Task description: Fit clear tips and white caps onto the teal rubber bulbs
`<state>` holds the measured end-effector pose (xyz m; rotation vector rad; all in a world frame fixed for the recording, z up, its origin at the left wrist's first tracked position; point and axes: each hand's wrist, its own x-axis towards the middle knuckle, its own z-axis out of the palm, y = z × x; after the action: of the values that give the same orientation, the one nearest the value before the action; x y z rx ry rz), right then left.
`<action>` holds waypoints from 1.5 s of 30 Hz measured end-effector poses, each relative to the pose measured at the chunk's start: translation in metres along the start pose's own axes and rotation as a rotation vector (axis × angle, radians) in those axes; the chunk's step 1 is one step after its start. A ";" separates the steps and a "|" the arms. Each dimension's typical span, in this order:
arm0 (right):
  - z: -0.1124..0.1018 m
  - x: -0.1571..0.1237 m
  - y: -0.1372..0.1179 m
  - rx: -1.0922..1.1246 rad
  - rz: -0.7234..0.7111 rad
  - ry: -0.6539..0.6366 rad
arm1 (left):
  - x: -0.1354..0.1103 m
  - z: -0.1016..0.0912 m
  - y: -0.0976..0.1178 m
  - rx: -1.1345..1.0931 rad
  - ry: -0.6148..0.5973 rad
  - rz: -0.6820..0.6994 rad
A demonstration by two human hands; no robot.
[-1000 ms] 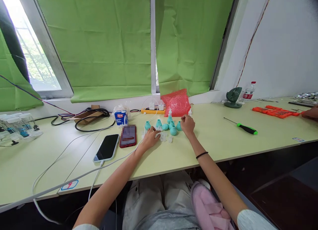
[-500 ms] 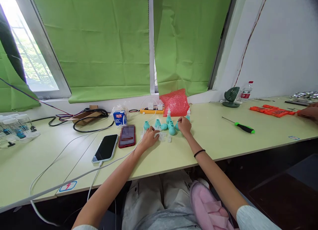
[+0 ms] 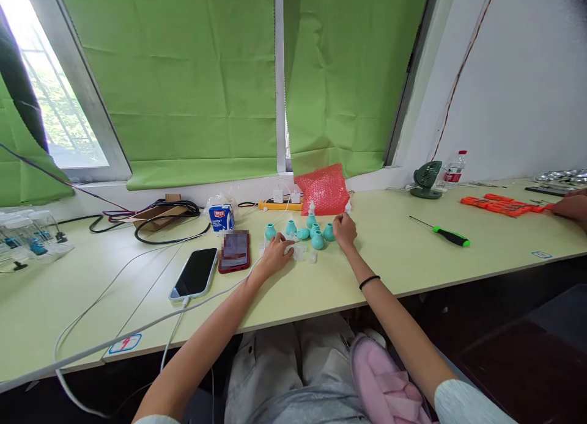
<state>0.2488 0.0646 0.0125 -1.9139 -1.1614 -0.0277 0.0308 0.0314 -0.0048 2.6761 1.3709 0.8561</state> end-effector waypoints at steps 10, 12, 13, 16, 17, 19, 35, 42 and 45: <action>-0.005 0.013 0.020 -0.106 0.098 -0.155 | 0.000 0.000 0.002 0.010 -0.005 -0.018; -0.003 0.015 0.025 -0.131 0.107 -0.185 | 0.000 0.000 0.002 0.014 -0.005 -0.018; -0.003 0.016 0.028 -0.141 0.110 -0.197 | 0.000 0.000 0.002 0.017 -0.005 -0.017; 0.000 0.017 0.033 -0.162 0.118 -0.212 | 0.000 0.000 0.002 0.022 -0.007 -0.013; 0.000 0.017 0.034 -0.165 0.117 -0.209 | 0.000 0.000 0.002 0.024 -0.007 -0.011; 0.000 0.017 0.034 -0.164 0.103 -0.188 | 0.000 0.000 0.001 0.025 -0.007 -0.007; -0.007 0.012 0.022 -0.143 -0.060 -0.007 | 0.001 0.002 -0.001 0.031 0.002 0.008; -0.007 0.008 0.017 -0.148 -0.024 0.020 | 0.001 0.003 -0.002 0.026 0.005 0.011; -0.009 0.008 0.011 -0.120 -0.037 0.107 | 0.001 0.004 -0.003 0.027 0.008 0.015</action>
<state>0.2653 0.0624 0.0141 -1.9706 -1.1449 -0.2214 0.0305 0.0346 -0.0082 2.7093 1.3754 0.8563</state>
